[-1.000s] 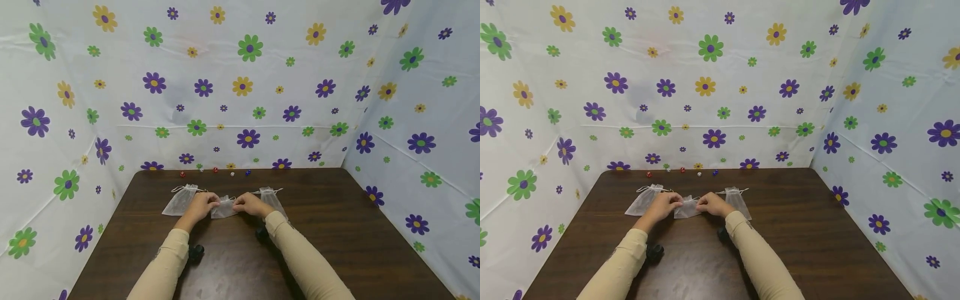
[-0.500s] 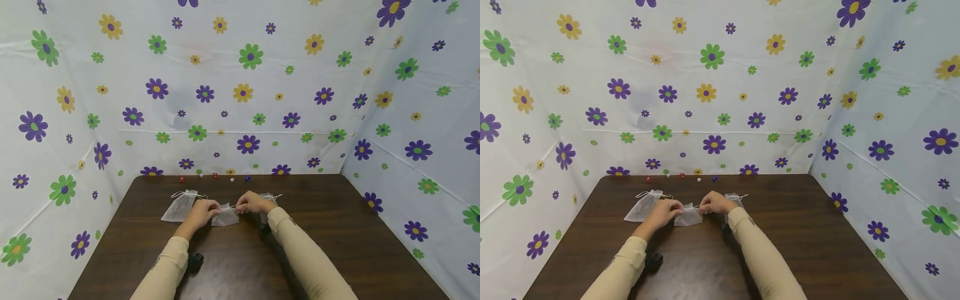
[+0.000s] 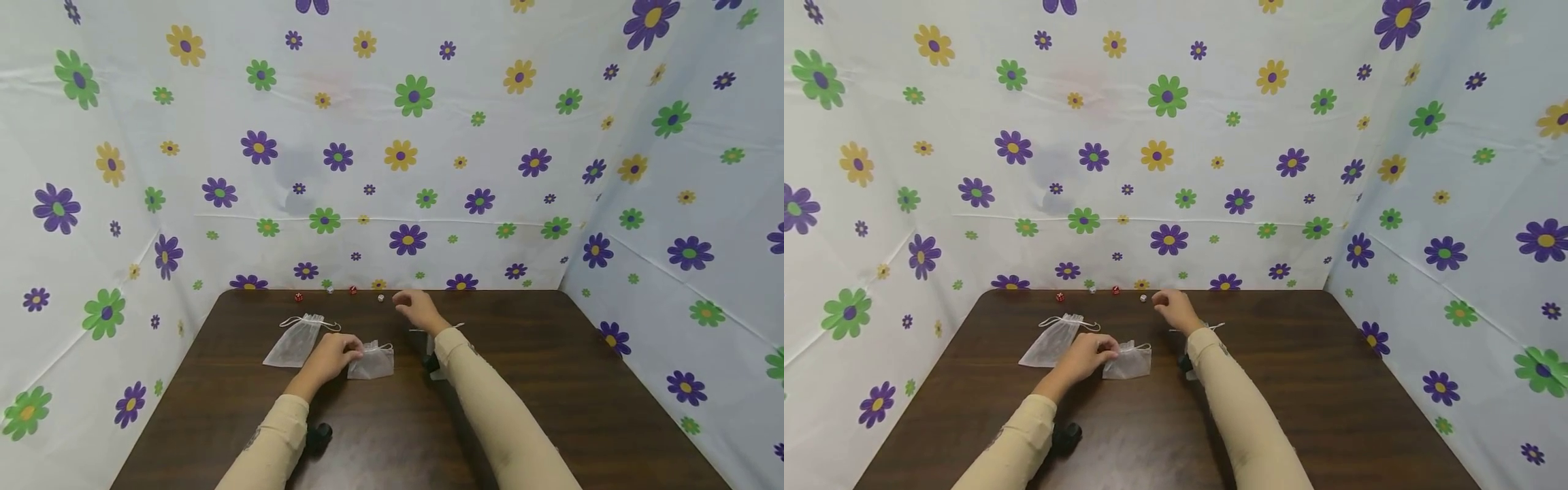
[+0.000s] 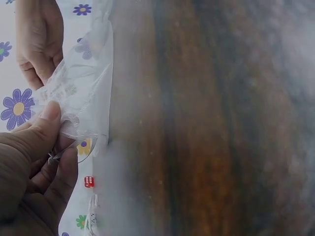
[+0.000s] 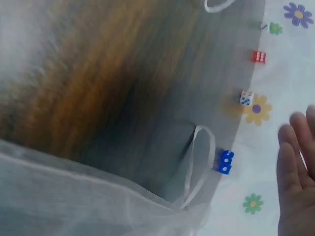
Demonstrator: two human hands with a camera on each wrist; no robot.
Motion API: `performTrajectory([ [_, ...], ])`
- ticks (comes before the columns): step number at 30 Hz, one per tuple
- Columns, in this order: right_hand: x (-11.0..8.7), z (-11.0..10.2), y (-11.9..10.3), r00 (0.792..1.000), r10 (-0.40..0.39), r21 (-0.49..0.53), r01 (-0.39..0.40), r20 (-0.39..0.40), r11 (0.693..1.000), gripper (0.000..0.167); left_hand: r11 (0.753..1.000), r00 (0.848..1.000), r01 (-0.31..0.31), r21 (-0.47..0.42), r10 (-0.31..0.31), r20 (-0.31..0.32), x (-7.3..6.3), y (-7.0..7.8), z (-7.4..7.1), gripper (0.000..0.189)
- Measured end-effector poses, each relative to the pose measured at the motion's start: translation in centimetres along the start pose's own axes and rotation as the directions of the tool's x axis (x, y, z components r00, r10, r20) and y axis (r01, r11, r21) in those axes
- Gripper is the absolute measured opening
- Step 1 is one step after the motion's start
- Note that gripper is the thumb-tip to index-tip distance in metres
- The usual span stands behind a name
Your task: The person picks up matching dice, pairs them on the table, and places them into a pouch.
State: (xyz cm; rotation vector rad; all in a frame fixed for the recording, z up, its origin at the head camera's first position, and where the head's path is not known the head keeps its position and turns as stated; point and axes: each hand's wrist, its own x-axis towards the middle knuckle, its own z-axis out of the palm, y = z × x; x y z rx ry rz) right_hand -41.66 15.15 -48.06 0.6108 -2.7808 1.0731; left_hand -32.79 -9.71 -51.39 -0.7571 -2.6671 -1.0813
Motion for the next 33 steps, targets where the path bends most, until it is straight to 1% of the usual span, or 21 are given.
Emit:
performTrajectory([
  [4, 0.9, 0.0, 0.8, 0.997, 0.02, 0.023, -0.019, -0.071, 1.0, 0.023, 1.0, 1.0, -0.011, 0.006, 0.011, -0.004, -0.1, 0.0, 0.0, 0.009],
  [9, 1.8, -0.4, 1.9, 0.991, 0.061, 0.033, -0.057, -0.117, 0.998, 0.025, 0.999, 0.999, -0.035, 0.014, 0.035, -0.009, 0.2, 0.3, -0.1, 0.01],
  [11, 2.3, -0.5, 2.4, 0.99, 0.076, 0.04, -0.072, -0.12, 0.997, 0.025, 0.999, 0.999, -0.046, 0.017, 0.047, -0.013, 0.3, 0.5, -0.2, 0.009],
  [15, 3.3, -0.1, 3.5, 0.989, 0.078, 0.012, -0.078, -0.125, 0.997, 0.025, 0.999, 0.999, -0.036, 0.025, 0.036, -0.014, 0.3, 0.6, -0.4, 0.008],
  [19, 4.0, 0.8, 4.1, 0.99, 0.078, -0.021, -0.081, -0.121, 0.997, 0.026, 1.0, 1.0, -0.019, 0.024, 0.02, -0.019, 0.0, 0.0, -0.4, 0.008],
  [22, 4.3, 1.5, 4.5, 0.989, 0.09, -0.04, -0.095, -0.118, 0.995, 0.028, 0.999, 0.999, -0.038, 0.02, 0.038, -0.03, -0.2, -0.4, -0.4, 0.008],
  [26, 4.8, 2.0, 5.3, 0.985, 0.101, -0.06, -0.11, -0.137, 0.992, 0.028, 0.999, 0.999, -0.042, 0.019, 0.042, -0.025, -0.3, -0.6, -0.5, 0.008],
  [29, 5.2, 2.2, 5.3, 0.986, 0.099, -0.071, -0.109, -0.135, 0.992, 0.028, 0.999, 1.0, -0.025, 0.031, 0.025, -0.017, -0.3, -0.8, -0.6, 0.008],
  [33, 5.5, 2.4, 5.0, 0.99, 0.102, -0.081, -0.11, -0.098, 0.991, 0.029, 0.999, 1.0, -0.002, 0.048, 0.002, -0.003, -0.5, -1.0, -0.7, 0.009],
])
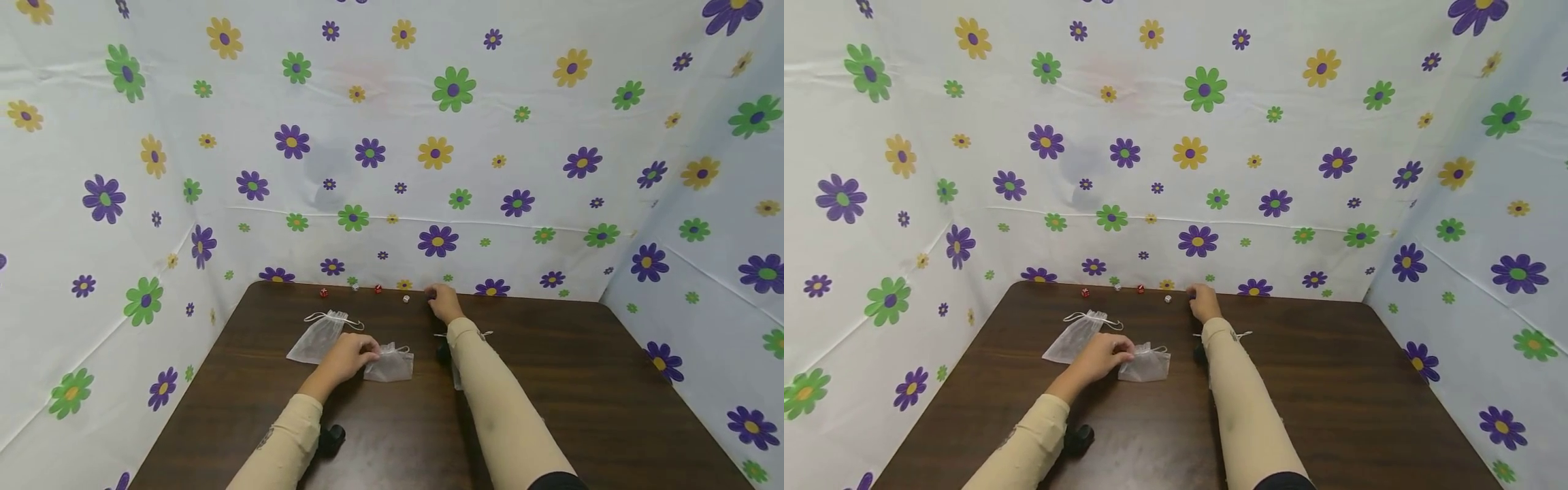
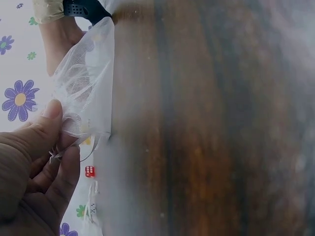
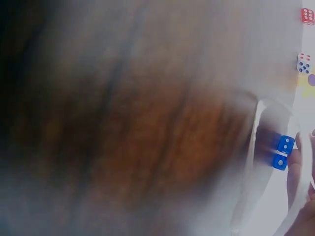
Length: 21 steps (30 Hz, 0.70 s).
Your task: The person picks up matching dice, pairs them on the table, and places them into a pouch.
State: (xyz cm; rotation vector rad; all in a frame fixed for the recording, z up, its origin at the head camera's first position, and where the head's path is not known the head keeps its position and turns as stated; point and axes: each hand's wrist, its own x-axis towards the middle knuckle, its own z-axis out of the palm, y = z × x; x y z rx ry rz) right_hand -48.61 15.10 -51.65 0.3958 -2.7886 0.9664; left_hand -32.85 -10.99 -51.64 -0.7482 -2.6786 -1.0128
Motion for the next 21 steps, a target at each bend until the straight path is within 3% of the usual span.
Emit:
performTrajectory([
  [7, -0.24, -0.33, 0.28, 1.0, -0.022, -0.013, 0.022, 0.012, 1.0, 0.026, 1.0, 1.0, -0.019, -0.012, 0.019, -0.008, 0.04, 0.21, 0.16, 0.009],
  [12, -0.23, -0.18, 0.75, 0.999, -0.043, -0.016, 0.043, 0.034, 0.999, 0.022, 1.0, 1.0, 0.014, -0.018, -0.014, 0.003, -0.09, 0.04, 0.19, 0.008],
  [21, -0.37, 0.01, 0.64, 0.996, -0.071, -0.037, 0.073, 0.056, 0.997, 0.025, 0.999, 1.0, 0.013, -0.03, -0.014, -0.007, -0.25, -0.28, 0.23, 0.008],
])
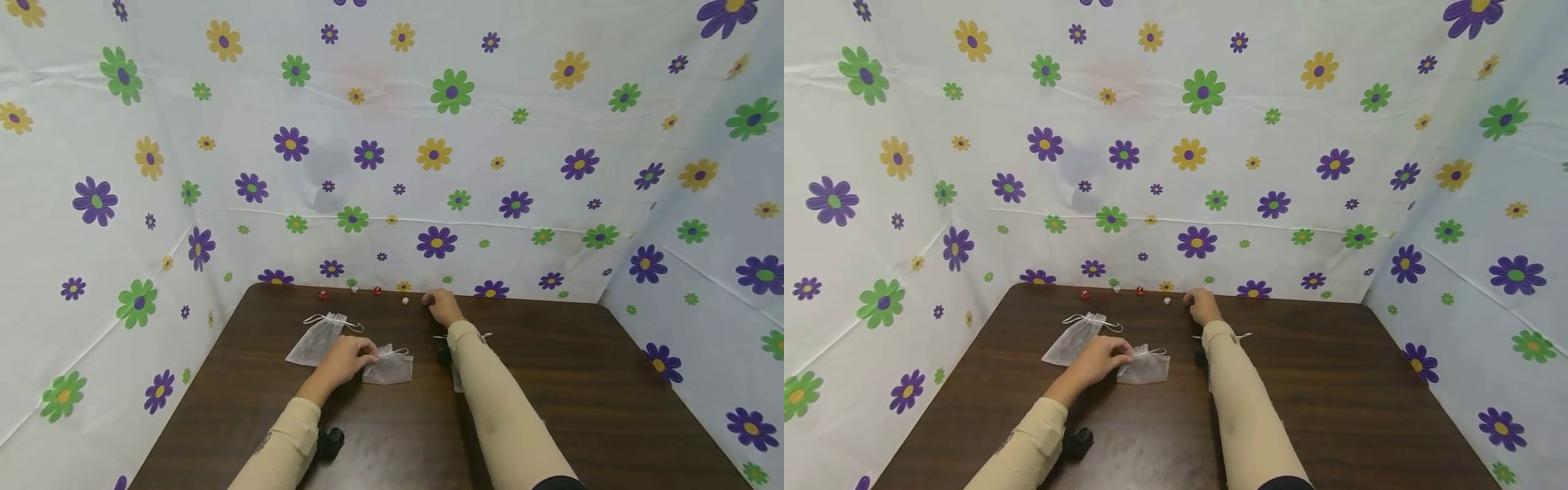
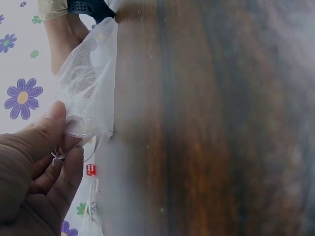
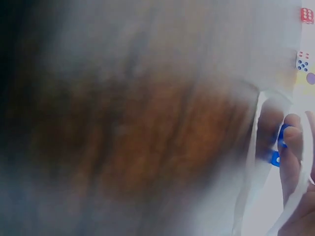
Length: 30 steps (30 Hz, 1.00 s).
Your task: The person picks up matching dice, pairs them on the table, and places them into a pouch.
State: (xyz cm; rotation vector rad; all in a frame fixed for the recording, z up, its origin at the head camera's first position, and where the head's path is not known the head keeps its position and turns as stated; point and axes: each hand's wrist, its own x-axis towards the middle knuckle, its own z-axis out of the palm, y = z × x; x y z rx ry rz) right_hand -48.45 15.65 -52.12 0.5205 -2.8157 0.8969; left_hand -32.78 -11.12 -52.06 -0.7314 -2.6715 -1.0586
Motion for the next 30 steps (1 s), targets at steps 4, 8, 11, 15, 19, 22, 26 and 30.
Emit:
performTrajectory([
  [4, -0.4, -0.2, -0.2, 1.0, -0.012, 0.014, 0.012, 0.005, 1.0, 0.026, 1.0, 1.0, -0.01, -0.006, 0.01, 0.002, -0.1, 0.3, -0.1, 0.007],
  [8, -0.9, -0.5, -0.5, 0.999, -0.031, 0.022, 0.031, 0.012, 0.999, 0.027, 1.0, 1.0, -0.002, -0.006, 0.003, 0.008, -0.2, 0.5, -0.1, 0.008],
  [11, -1.4, -0.8, -0.9, 0.998, -0.058, 0.017, 0.058, 0.0, 0.998, 0.025, 1.0, 1.0, -0.001, -0.017, 0.001, 0.012, -0.2, 0.5, 0.0, 0.008],
  [15, -2.0, -1.1, -2.0, 0.995, -0.104, 0.043, 0.104, -0.002, 0.994, 0.022, 1.0, 1.0, -0.014, -0.025, 0.014, -0.004, -0.1, 0.3, 0.0, 0.009],
  [19, -2.7, -1.0, -3.3, 0.991, -0.129, 0.088, 0.127, 0.024, 0.988, 0.023, 1.0, 1.0, -0.014, -0.008, 0.014, -0.014, -0.1, 0.2, -0.2, 0.01],
  [22, -3.3, -0.8, -4.2, 0.991, -0.13, 0.091, 0.126, 0.041, 0.988, 0.023, 1.0, 1.0, -0.02, -0.003, 0.02, -0.014, -0.2, 0.2, -0.4, 0.01],
  [26, -4.1, -0.3, -5.1, 0.99, -0.116, 0.099, 0.108, 0.083, 0.989, 0.023, 0.999, 0.999, -0.037, 0.003, 0.038, -0.028, -0.2, 0.2, -0.2, 0.011],
  [30, -4.7, 0.0, -5.8, 0.984, -0.121, 0.126, 0.104, 0.131, 0.987, 0.024, 0.999, 0.999, -0.031, 0.013, 0.031, -0.016, 0.0, 0.4, -0.1, 0.011],
])
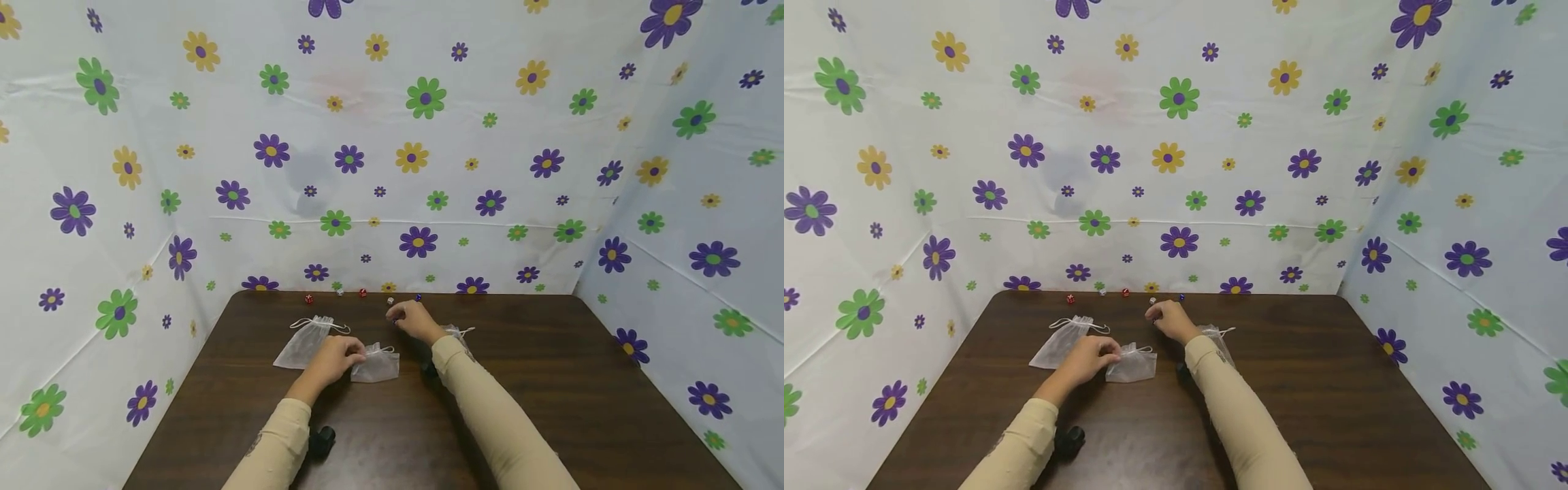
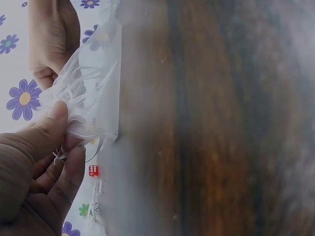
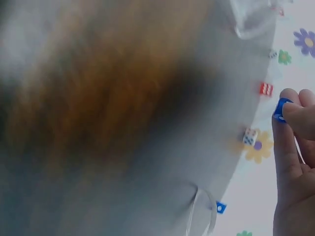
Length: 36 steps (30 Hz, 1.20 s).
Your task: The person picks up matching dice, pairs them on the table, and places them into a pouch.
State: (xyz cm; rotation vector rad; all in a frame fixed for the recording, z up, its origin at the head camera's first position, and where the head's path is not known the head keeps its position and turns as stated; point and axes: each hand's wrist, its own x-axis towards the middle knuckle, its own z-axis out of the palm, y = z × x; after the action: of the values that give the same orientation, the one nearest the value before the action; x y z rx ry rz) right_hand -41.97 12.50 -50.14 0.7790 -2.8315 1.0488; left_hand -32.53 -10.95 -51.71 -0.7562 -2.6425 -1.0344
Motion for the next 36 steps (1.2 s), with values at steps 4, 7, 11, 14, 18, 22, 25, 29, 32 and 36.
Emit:
performTrajectory([
  [4, -0.1, 0.7, -0.5, 0.998, -0.021, -0.003, 0.021, 0.056, 1.0, 0.024, 1.0, 1.0, 0.01, 0.003, -0.01, 0.011, 0.2, 0.3, -0.1, 0.011],
  [7, -0.3, 1.2, -0.6, 0.995, -0.016, -0.009, 0.017, 0.101, 1.0, 0.025, 1.0, 1.0, 0.01, 0.002, -0.01, 0.012, 0.1, 0.6, -0.1, 0.011],
  [11, -0.5, 1.9, -0.5, 0.991, -0.006, -0.033, 0.011, 0.131, 0.999, 0.025, 1.0, 0.999, 0.025, 0.002, -0.025, 0.023, 0.1, 0.8, 0.0, 0.01],
  [14, -0.5, 2.2, -0.5, 0.992, -0.014, -0.052, 0.021, 0.126, 0.998, 0.025, 1.0, 0.999, 0.029, 0.009, -0.03, 0.025, 0.1, 0.8, 0.0, 0.009],
  [18, -0.4, 2.3, -0.6, 0.992, -0.017, -0.061, 0.024, 0.124, 0.998, 0.026, 1.0, 1.0, 0.019, 0.009, -0.02, 0.023, 0.1, 0.8, 0.0, 0.009],
  [22, -0.7, 2.4, -0.7, 0.993, 0.006, -0.064, 0.002, 0.12, 0.998, 0.026, 1.0, 0.999, 0.012, -0.007, -0.012, 0.03, 0.0, 0.7, 0.1, 0.009],
  [25, -0.9, 2.4, -0.8, 0.994, 0.013, -0.059, -0.007, 0.113, 0.998, 0.026, 1.0, 0.999, 0.007, -0.008, -0.007, 0.032, 0.0, 0.7, 0.2, 0.008],
  [29, -1.1, 2.5, -0.9, 0.995, 0.002, -0.054, 0.004, 0.103, 0.999, 0.025, 1.0, 0.999, 0.019, -0.012, -0.018, 0.03, 0.0, 0.8, 0.2, 0.009],
  [32, -1.1, 2.6, -1.0, 0.995, -0.009, -0.059, 0.015, 0.095, 0.998, 0.024, 1.0, 0.999, 0.023, -0.016, -0.022, 0.027, 0.0, 0.9, 0.2, 0.009],
  [36, -1.1, 2.6, -1.1, 0.996, -0.005, -0.062, 0.01, 0.092, 0.998, 0.025, 1.0, 0.999, 0.02, -0.012, -0.019, 0.028, 0.0, 1.0, 0.1, 0.009],
])
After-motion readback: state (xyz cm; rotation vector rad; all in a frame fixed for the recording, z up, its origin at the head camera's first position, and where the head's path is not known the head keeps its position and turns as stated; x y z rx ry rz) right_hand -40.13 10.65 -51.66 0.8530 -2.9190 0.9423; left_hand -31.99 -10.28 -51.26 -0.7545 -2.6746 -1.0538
